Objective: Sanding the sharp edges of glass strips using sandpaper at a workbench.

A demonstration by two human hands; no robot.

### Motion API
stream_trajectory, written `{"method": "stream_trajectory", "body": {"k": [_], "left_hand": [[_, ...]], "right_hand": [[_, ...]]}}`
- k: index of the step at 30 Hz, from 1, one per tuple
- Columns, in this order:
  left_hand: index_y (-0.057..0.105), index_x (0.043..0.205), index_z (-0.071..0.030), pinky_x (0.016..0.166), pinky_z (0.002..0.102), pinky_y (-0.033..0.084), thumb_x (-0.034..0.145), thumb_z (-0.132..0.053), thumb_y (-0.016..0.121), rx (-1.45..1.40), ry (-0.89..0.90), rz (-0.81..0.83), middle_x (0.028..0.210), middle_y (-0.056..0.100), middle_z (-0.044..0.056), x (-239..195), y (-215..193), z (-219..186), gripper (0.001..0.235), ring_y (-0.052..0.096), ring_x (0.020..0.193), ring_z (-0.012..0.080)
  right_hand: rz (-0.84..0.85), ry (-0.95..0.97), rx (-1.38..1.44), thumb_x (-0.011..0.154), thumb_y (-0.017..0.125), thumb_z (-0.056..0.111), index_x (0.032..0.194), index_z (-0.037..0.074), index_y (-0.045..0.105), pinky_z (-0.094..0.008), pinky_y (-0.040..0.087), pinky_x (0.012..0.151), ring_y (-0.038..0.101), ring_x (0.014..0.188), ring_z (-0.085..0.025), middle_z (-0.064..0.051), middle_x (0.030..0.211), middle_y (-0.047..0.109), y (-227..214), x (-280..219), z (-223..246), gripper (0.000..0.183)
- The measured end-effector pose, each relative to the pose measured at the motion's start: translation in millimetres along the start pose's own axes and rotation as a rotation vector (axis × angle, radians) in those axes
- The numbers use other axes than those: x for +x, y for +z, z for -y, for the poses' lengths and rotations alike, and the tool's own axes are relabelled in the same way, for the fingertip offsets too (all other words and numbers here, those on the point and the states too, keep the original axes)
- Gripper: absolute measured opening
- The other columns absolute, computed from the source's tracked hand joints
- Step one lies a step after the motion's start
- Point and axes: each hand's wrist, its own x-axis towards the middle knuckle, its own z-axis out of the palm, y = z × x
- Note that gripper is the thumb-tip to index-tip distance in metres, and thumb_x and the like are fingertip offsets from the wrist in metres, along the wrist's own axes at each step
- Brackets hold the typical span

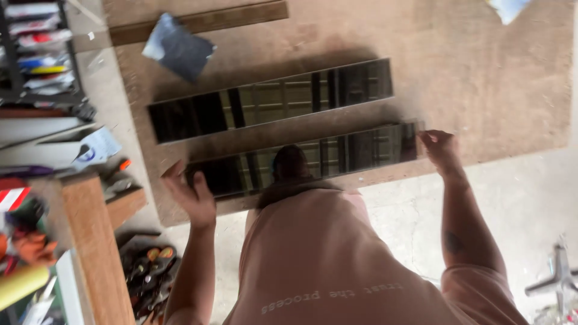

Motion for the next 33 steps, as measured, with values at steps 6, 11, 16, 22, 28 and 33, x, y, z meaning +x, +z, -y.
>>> {"method": "stream_trajectory", "body": {"k": [6,11,16,22,28,33], "left_hand": [[0.051,0.131,-0.004,0.102,0.042,0.039,0.102,-0.013,0.056,0.048,-0.07,0.26,0.122,0.047,0.012,20.5,17.8,-36.5,0.03,0.054,0.113,0.0319],[0.058,0.138,-0.019,0.096,0.053,0.04,0.109,-0.038,0.05,0.477,0.19,0.609,0.11,0.06,0.006,26.0,63.1,-21.1,0.036,0.063,0.104,0.0314],[0.065,0.124,-0.021,0.091,0.046,0.043,0.105,-0.036,0.058,0.614,0.259,0.61,0.097,0.064,-0.002,19.6,79.0,7.7,0.025,0.066,0.099,0.0234],[0.067,0.117,-0.02,0.089,0.042,0.045,0.11,-0.031,0.05,0.607,0.261,0.544,0.086,0.06,-0.003,20.3,81.8,1.6,0.021,0.065,0.096,0.0213],[0.066,0.119,-0.018,0.084,0.041,0.048,0.111,-0.028,0.046,0.623,0.213,0.531,0.092,0.064,0.001,19.2,83.2,4.3,0.023,0.066,0.094,0.0238],[0.063,0.118,-0.015,0.081,0.044,0.05,0.114,-0.03,0.042,0.657,0.249,0.509,0.093,0.063,0.004,59.0,73.9,-5.8,0.026,0.065,0.091,0.0246]], "right_hand": [[0.067,0.267,0.081,0.098,0.07,0.058,0.106,0.018,0.08,-0.051,0.052,0.074,0.069,0.077,-0.032,-0.012,0.08,0.071,-0.8,-14.9,25.7,0.042],[0.103,0.257,0.046,0.101,0.067,0.054,0.121,0.012,0.077,-0.061,0.051,0.082,0.069,0.096,-0.047,-0.02,0.105,0.074,-23.4,-27.3,82.6,0.047],[0.092,0.267,0.111,0.103,0.06,0.052,0.113,0.013,0.073,-0.055,0.05,0.082,0.067,0.092,-0.036,-0.011,0.099,0.071,-42.5,-32.9,87.7,0.042],[0.168,0.257,0.345,0.111,0.048,0.038,0.093,0.007,0.068,-0.039,0.05,0.069,0.064,0.067,-0.023,-0.008,0.069,0.06,-58.9,-29.1,105.6,0.041],[0.184,0.21,0.388,0.108,0.05,0.032,0.084,0.005,0.065,-0.035,0.053,0.064,0.064,0.061,-0.022,-0.011,0.061,0.058,-50.4,-9.4,110.6,0.038],[0.186,0.198,0.492,0.105,0.055,0.027,0.082,0.002,0.063,-0.034,0.054,0.06,0.06,0.06,-0.021,-0.011,0.066,0.052,-59.4,12.1,162.5,0.035]]}}
